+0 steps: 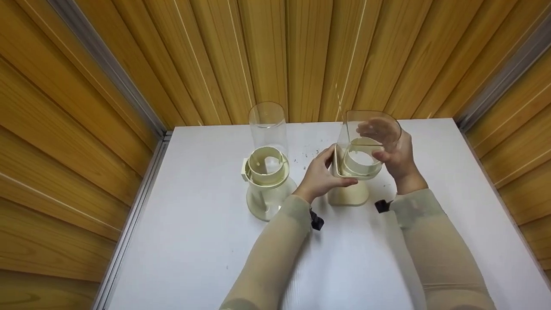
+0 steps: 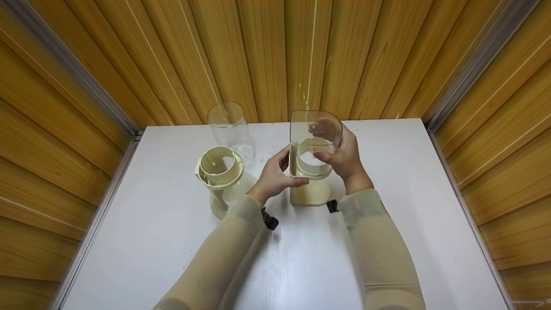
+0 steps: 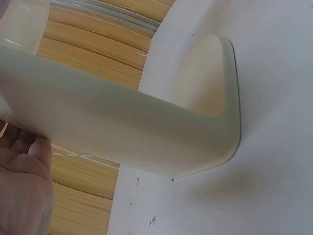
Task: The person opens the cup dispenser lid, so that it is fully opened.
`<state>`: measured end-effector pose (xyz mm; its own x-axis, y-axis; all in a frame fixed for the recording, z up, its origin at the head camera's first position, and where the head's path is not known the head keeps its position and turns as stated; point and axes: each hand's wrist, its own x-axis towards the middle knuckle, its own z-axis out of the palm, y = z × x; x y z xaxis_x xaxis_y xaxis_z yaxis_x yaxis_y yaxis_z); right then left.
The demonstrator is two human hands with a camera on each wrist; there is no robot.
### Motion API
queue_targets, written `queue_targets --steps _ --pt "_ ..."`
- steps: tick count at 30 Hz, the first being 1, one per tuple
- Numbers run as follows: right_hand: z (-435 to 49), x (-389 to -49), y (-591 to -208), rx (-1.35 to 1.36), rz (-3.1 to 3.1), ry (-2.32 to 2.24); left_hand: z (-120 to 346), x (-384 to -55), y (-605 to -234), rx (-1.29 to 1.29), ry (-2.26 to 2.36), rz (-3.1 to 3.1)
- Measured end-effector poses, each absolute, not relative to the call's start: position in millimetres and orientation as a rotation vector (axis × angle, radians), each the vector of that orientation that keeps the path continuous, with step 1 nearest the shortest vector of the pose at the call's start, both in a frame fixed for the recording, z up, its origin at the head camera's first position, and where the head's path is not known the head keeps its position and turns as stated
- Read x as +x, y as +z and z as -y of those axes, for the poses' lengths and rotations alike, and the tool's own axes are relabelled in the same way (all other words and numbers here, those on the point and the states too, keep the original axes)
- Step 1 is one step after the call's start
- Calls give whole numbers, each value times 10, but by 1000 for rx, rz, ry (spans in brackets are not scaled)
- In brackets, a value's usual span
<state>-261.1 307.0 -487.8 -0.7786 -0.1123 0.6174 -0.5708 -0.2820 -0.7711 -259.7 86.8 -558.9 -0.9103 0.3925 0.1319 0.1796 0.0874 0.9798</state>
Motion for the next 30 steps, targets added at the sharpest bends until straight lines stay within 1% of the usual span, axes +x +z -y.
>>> queue_targets --steps 12,20,30 --pt "-3071 -2617 -4912 866 1591 2148 -869 -2601 -5598 610 1931 -2188" --pt "-3099 -2629 -4873 783 1672 2167 -868 -2603 -5612 612 1920 -2209" --pt "-3080 -2606 -4859 813 1653 2124 -878 -2611 -5615 620 1920 -2217"
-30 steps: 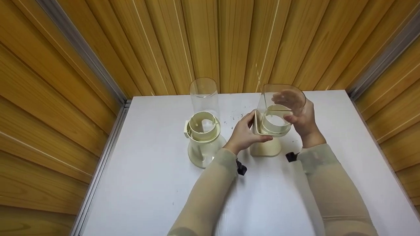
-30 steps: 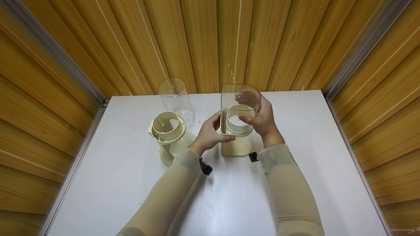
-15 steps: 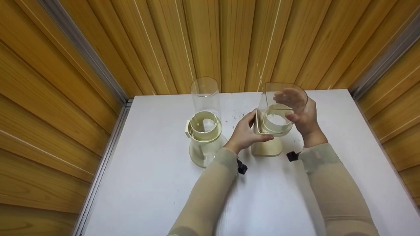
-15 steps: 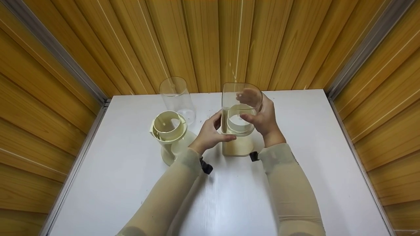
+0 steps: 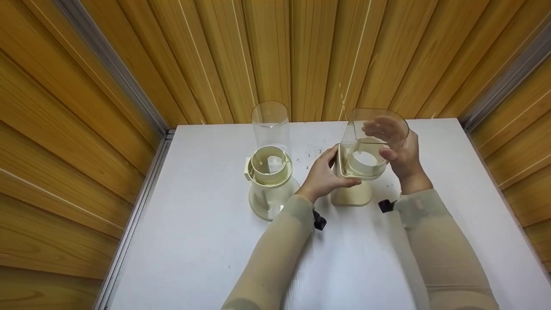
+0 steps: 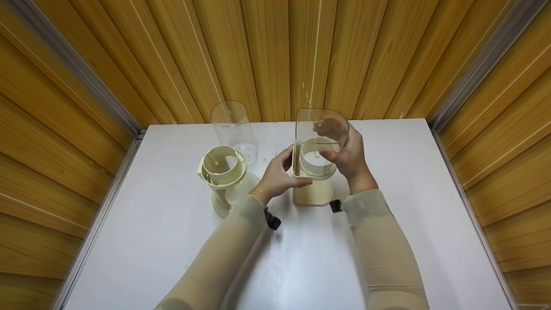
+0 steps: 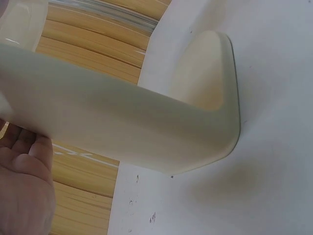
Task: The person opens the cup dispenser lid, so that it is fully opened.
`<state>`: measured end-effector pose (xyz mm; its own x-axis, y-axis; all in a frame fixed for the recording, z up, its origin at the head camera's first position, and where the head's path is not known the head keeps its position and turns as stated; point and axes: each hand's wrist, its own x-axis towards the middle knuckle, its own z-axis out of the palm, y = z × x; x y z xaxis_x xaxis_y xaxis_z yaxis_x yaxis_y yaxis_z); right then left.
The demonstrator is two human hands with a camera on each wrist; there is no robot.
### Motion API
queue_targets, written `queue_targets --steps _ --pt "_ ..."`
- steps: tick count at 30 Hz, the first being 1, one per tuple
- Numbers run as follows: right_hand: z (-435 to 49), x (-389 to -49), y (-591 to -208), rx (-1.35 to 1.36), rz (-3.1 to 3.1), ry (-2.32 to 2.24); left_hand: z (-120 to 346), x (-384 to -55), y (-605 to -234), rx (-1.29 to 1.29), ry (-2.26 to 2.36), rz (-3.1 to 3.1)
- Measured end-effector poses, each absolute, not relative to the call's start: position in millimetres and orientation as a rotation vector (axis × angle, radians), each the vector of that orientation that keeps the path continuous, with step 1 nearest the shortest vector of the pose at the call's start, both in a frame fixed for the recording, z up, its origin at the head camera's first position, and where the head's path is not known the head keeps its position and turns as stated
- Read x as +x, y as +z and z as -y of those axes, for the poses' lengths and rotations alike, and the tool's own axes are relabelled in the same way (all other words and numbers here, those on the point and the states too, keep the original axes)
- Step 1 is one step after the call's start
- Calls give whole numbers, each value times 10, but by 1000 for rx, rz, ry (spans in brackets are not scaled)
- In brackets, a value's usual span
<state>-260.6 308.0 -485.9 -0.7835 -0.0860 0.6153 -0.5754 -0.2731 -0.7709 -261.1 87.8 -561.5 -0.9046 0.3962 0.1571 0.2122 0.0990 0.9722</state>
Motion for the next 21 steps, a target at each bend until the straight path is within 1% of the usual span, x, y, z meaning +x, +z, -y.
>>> queue_targets --steps 7,21 --pt "-3071 -2563 -4725 859 1676 2010 -880 -2593 -5615 599 1921 -2208" --pt "-3147 -2590 -4499 886 1485 2126 -878 -2611 -5629 605 1921 -2231"
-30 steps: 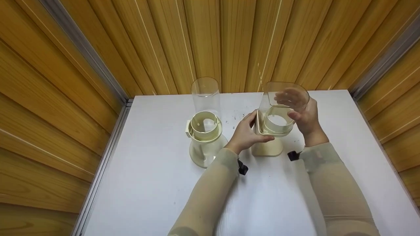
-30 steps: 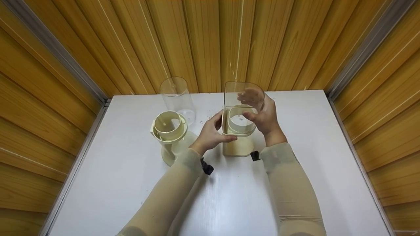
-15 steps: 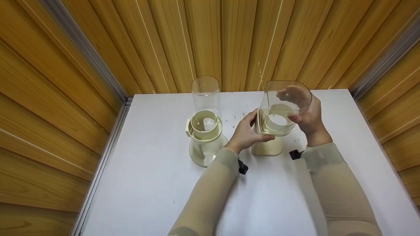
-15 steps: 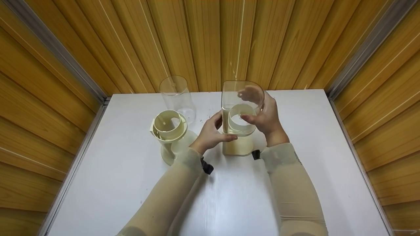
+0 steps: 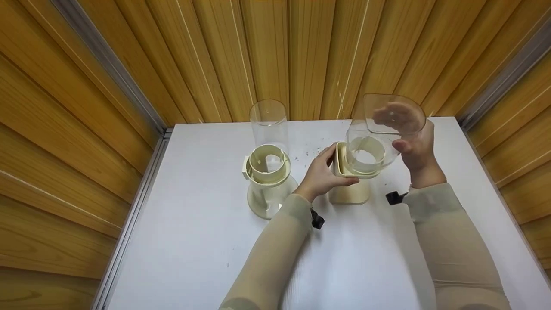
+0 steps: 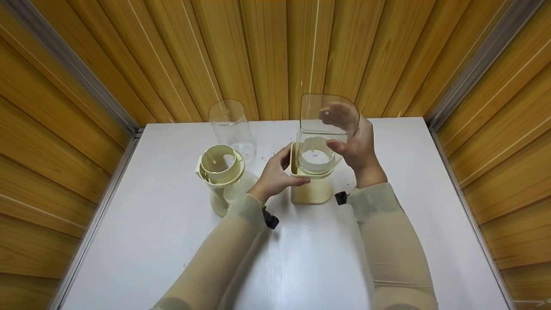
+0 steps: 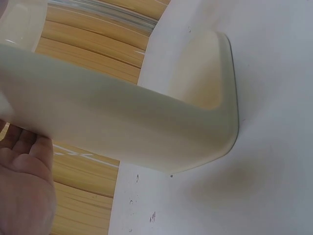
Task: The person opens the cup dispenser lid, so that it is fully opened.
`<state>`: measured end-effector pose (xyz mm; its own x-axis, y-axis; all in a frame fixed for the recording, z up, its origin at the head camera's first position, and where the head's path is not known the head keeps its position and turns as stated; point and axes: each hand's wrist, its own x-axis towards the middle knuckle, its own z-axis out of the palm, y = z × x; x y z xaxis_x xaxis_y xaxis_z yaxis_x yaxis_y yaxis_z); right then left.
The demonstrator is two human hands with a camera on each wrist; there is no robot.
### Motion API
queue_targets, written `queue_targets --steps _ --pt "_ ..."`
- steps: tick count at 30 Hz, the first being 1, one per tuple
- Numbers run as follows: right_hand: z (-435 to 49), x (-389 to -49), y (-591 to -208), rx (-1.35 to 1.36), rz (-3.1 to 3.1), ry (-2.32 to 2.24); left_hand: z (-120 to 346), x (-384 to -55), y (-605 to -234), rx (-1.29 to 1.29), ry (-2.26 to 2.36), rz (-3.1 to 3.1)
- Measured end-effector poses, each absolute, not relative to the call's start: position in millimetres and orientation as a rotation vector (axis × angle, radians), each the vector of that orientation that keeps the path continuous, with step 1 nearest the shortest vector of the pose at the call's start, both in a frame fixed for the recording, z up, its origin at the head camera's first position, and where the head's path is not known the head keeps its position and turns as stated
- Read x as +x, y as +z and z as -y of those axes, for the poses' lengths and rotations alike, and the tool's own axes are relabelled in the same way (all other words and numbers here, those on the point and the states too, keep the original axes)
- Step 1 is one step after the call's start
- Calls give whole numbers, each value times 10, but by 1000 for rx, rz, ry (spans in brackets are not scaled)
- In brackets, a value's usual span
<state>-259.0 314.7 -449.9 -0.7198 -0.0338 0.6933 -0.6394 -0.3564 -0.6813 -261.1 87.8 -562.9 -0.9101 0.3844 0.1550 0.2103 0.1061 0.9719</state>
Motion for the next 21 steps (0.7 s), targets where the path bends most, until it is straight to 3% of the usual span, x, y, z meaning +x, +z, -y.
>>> queue_targets --steps 21 --pt "-3256 -2686 -4187 834 1488 2115 -882 -2582 -5608 564 1909 -2224"
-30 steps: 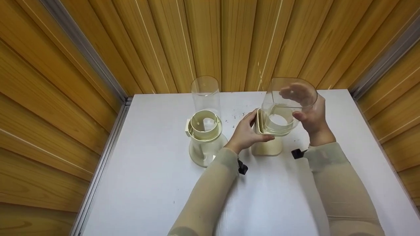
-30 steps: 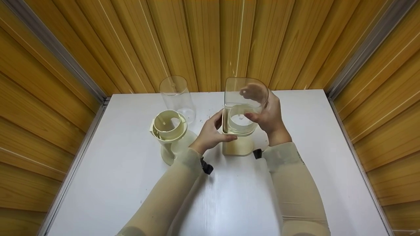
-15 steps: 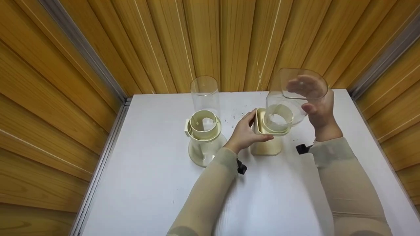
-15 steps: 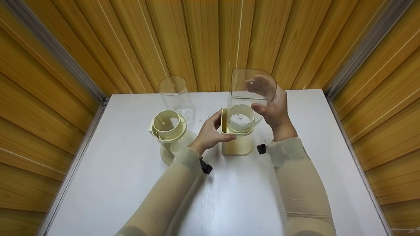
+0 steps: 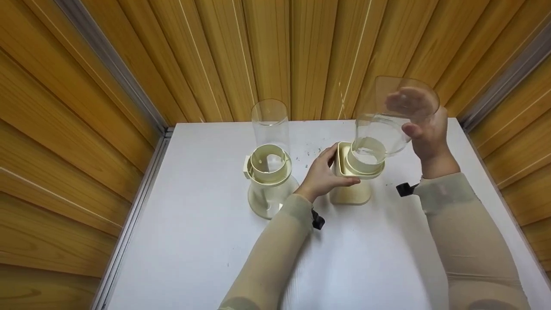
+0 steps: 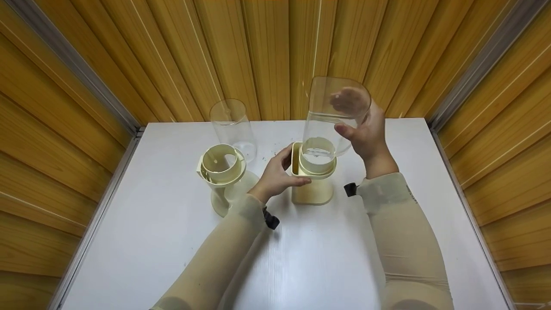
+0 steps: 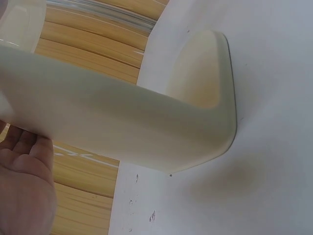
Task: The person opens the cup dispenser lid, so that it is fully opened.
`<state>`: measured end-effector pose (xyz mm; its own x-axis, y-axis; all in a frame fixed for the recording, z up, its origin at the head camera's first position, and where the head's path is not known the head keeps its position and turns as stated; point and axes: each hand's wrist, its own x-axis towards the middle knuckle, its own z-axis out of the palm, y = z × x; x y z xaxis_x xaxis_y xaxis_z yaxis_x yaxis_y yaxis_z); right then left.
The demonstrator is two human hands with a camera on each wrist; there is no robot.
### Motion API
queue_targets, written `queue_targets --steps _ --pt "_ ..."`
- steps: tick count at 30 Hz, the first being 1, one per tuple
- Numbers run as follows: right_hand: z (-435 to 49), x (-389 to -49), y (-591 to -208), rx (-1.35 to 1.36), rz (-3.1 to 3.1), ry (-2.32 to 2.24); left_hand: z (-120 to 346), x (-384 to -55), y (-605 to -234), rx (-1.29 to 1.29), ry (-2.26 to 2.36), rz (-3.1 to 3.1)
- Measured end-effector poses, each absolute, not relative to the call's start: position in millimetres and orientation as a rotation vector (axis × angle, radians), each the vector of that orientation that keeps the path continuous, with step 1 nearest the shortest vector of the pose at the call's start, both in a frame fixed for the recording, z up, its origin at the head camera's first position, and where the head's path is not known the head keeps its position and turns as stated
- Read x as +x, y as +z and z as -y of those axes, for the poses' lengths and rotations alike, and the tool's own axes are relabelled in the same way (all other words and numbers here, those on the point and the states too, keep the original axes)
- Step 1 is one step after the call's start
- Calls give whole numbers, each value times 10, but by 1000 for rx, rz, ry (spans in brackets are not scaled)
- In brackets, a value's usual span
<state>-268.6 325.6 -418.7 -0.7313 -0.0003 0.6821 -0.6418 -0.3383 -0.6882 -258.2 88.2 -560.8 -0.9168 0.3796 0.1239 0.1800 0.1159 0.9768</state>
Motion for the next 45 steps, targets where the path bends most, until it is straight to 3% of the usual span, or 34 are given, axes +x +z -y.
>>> queue_targets --steps 8,28,34,45 --pt "-3331 -2743 -4068 696 1515 2062 -914 -2564 -5613 590 1918 -2229" --pt "-3475 -2940 -4240 338 1519 2026 -961 -2525 -5609 538 1916 -2226" --pt "-3516 -2950 -4327 278 1550 2088 -957 -2536 -5624 546 1922 -2212" --pt "-3605 -2992 -4608 -85 1918 1915 -947 -2543 -5615 566 1901 -2231"
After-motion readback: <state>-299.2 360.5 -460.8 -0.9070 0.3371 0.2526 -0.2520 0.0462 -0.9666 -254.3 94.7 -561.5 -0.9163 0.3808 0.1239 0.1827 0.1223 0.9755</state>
